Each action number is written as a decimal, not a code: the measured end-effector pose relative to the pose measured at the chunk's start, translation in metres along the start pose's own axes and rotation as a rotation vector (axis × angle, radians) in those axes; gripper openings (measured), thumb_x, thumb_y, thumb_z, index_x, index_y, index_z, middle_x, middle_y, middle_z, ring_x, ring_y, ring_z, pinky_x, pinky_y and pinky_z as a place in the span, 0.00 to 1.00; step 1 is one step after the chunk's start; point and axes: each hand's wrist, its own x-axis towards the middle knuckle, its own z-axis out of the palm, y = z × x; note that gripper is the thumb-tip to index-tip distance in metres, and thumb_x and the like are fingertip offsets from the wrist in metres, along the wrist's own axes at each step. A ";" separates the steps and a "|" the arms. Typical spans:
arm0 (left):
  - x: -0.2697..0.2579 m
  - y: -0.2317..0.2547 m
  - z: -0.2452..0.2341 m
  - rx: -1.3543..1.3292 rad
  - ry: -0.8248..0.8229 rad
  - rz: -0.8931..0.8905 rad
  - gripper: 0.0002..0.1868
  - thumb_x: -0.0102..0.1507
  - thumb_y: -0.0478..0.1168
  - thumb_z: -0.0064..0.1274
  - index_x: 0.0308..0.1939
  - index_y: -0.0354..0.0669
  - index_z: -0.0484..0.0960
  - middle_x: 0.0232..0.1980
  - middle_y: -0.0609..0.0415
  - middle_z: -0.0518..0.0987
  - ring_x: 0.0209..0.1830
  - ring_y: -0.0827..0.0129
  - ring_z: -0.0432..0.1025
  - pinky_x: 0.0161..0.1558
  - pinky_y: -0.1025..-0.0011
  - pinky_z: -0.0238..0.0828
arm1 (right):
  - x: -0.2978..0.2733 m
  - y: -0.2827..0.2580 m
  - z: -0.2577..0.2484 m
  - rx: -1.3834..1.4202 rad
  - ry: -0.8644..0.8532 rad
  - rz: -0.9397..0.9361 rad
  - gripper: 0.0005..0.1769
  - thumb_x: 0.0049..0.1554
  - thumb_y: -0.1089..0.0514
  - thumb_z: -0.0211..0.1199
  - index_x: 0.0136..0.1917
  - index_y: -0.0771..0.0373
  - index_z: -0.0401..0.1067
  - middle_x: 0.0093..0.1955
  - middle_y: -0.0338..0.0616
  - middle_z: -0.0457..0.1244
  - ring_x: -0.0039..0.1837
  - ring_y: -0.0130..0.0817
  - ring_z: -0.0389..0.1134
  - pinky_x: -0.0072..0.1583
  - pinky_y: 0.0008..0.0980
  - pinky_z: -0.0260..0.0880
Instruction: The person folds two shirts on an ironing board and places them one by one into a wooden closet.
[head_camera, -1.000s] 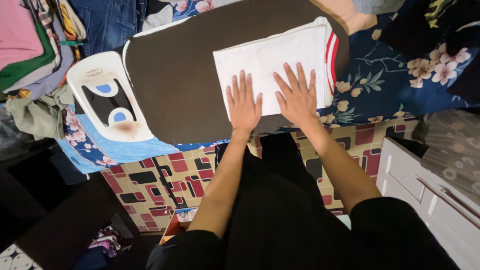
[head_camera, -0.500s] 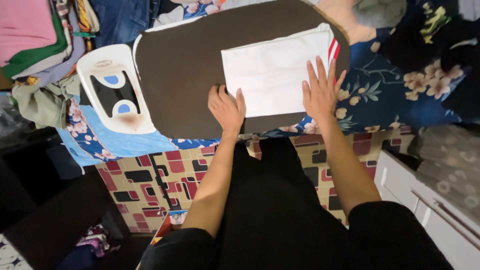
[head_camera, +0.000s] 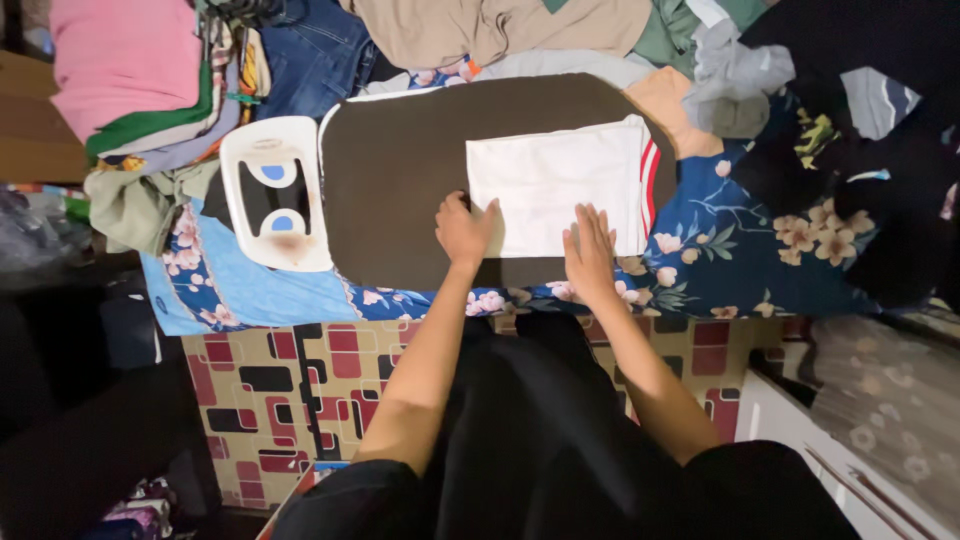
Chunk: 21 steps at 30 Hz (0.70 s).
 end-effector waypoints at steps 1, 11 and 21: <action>-0.004 -0.003 0.002 0.116 -0.050 0.013 0.35 0.52 0.55 0.71 0.52 0.37 0.76 0.45 0.41 0.82 0.48 0.44 0.74 0.48 0.50 0.69 | -0.001 0.004 0.002 0.002 -0.001 -0.001 0.31 0.69 0.44 0.44 0.81 0.59 0.54 0.84 0.53 0.44 0.86 0.54 0.36 0.80 0.58 0.30; -0.024 0.064 -0.029 -0.542 -0.254 -0.009 0.15 0.67 0.43 0.54 0.53 0.37 0.82 0.42 0.41 0.85 0.39 0.55 0.81 0.45 0.65 0.75 | 0.016 0.037 0.022 0.048 -0.003 0.008 0.30 0.68 0.44 0.46 0.77 0.61 0.59 0.83 0.55 0.48 0.85 0.55 0.42 0.80 0.52 0.39; -0.104 0.196 -0.162 -0.511 -0.539 0.852 0.21 0.61 0.34 0.51 0.59 0.40 0.79 0.52 0.44 0.80 0.51 0.47 0.75 0.53 0.57 0.73 | -0.007 -0.016 -0.032 0.901 -0.198 0.278 0.33 0.68 0.42 0.43 0.79 0.62 0.51 0.82 0.49 0.48 0.83 0.44 0.45 0.78 0.39 0.44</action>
